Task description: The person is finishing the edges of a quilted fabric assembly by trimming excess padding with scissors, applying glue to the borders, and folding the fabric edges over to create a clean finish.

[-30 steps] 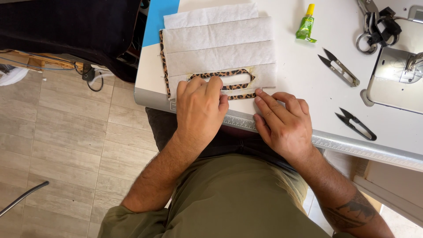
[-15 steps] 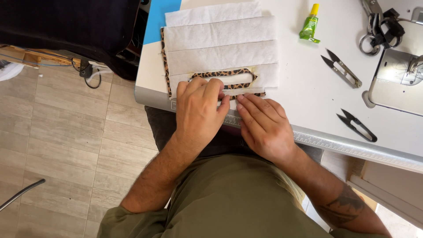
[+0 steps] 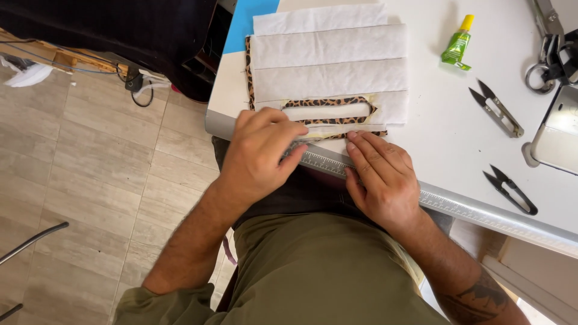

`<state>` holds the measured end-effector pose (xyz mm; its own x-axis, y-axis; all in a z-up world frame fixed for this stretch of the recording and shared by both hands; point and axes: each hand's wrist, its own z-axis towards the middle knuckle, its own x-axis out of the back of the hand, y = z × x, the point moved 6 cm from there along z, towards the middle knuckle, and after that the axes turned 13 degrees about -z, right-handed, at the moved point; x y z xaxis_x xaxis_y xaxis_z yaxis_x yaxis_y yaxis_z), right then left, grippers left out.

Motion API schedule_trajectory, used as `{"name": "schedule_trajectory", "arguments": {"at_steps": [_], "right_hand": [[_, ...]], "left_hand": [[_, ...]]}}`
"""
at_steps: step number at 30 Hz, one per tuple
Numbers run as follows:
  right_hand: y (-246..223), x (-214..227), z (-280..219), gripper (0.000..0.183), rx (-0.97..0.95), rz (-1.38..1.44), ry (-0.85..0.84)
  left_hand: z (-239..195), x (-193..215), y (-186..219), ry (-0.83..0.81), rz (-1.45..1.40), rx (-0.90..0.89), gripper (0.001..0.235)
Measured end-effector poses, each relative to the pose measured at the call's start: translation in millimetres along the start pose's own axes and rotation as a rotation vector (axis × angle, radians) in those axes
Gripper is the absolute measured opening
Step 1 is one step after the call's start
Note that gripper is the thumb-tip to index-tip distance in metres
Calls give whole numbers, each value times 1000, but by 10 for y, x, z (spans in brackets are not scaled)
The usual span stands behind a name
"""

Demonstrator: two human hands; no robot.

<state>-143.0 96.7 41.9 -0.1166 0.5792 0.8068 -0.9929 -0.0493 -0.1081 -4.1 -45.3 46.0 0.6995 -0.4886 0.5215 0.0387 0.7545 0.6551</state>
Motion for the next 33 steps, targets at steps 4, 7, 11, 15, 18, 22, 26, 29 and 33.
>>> {"name": "schedule_trajectory", "arguments": {"at_steps": [4, 7, 11, 15, 18, 22, 26, 29, 33], "right_hand": [[9, -19, -12, 30, -1, 0, -6], [9, -14, -8, 29, -1, -7, 7], [0, -24, -4, 29, -2, -17, 12], [11, -29, -29, 29, -12, -47, -6], [4, -29, -22, 28, -18, -59, -12], [9, -44, -30, 29, -20, -66, -12], [14, -43, -32, 29, -28, -69, -19], [15, -40, -37, 29, -37, -68, -21], [24, -53, -43, 29, -40, -63, -10]], "left_hand": [[-51, -162, 71, -60, 117, -158, 8], [-52, -209, 172, -125, 264, -291, 3], [-93, -238, 149, -119, 282, -337, 5], [-42, -207, 100, -82, 228, -165, 10], [9, -193, 48, -16, 164, -44, 11], [33, -181, 52, 18, 229, 69, 23], [63, -233, 8, 30, 258, 154, 32], [72, -239, 0, 25, 253, 190, 35], [50, -215, -28, 19, 203, 231, 38]]}}
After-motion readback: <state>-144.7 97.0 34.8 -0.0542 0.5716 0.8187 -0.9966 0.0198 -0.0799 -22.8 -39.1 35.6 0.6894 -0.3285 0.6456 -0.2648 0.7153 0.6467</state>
